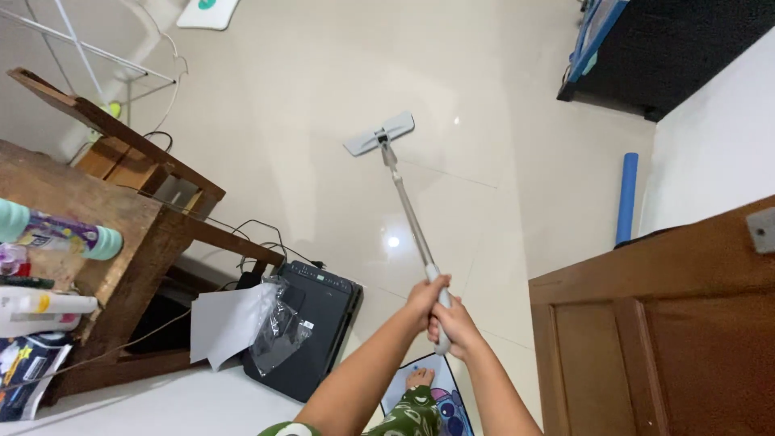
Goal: The person mops various areas of the house including a hallway, kitchen, and bathroom.
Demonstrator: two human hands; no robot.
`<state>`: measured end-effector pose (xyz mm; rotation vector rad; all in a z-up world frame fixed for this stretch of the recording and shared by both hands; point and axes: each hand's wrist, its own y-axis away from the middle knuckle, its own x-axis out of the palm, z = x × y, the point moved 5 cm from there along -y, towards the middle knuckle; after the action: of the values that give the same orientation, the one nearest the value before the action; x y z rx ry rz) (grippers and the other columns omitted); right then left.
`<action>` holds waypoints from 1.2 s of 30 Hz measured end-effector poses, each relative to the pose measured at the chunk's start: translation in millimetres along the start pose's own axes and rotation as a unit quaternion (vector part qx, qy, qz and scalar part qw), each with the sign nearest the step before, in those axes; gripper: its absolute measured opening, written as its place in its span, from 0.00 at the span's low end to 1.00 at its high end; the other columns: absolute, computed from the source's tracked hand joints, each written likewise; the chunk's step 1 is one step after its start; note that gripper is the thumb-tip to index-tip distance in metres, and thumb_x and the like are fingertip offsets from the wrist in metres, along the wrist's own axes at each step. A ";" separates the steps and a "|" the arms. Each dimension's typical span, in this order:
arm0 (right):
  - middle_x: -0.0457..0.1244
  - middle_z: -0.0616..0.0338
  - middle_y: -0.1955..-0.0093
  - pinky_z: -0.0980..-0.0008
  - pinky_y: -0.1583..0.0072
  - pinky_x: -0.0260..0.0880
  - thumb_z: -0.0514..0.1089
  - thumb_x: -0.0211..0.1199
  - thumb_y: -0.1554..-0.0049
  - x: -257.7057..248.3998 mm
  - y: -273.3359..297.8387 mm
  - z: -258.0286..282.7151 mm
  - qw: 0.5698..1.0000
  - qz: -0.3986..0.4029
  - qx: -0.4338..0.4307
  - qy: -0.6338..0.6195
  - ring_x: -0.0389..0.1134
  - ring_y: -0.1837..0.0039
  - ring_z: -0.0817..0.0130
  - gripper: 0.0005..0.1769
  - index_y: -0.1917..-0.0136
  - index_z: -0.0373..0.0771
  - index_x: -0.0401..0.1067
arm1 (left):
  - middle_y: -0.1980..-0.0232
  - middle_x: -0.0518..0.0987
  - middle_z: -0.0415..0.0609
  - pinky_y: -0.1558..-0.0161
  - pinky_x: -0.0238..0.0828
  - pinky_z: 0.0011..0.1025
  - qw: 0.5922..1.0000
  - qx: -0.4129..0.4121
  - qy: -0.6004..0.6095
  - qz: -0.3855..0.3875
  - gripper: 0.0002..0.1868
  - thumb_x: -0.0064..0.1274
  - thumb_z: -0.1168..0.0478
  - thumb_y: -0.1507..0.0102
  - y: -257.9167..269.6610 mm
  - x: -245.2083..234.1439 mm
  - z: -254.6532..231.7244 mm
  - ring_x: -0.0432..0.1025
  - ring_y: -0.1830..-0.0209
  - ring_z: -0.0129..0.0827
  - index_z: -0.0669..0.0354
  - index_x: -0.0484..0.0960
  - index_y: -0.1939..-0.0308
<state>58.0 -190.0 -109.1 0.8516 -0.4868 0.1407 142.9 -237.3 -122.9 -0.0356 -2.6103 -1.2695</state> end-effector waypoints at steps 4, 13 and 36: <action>0.58 0.61 0.73 0.66 0.72 0.61 0.42 0.55 0.38 12.8 -19.1 19.5 0.998 -0.027 -0.034 0.051 0.59 0.75 0.69 0.08 0.56 0.37 0.62 | 0.73 0.79 0.52 0.87 0.55 0.38 1.000 -0.020 -0.013 -0.011 0.20 0.51 0.44 0.35 -4.6 -5.0 -10.7 0.59 0.88 0.38 0.57 0.74 0.55; 0.72 0.38 0.58 0.55 0.56 0.75 0.57 0.54 0.37 -30.2 51.4 -2.0 0.864 -0.280 -0.113 0.403 0.76 0.60 0.49 0.24 0.38 0.37 0.70 | 0.70 0.71 0.48 0.82 0.56 0.37 0.999 0.028 -0.031 -0.016 0.18 0.45 0.46 0.30 15.2 18.7 80.3 0.62 0.80 0.38 0.55 0.74 0.50; 0.69 0.37 0.44 0.48 0.39 0.73 0.56 0.50 0.36 -198.8 580.9 -208.1 0.740 -0.230 -0.007 0.632 0.74 0.42 0.43 0.25 0.38 0.35 0.68 | 0.44 0.77 0.55 0.40 0.70 0.50 0.971 -0.021 0.128 0.199 0.25 0.31 0.46 0.24 365.9 257.3 469.9 0.75 0.46 0.44 0.64 0.66 0.36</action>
<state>-223.2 362.1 81.7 0.6545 1.0158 0.2231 -156.2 335.2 -62.2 -0.3598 -2.2124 -1.1015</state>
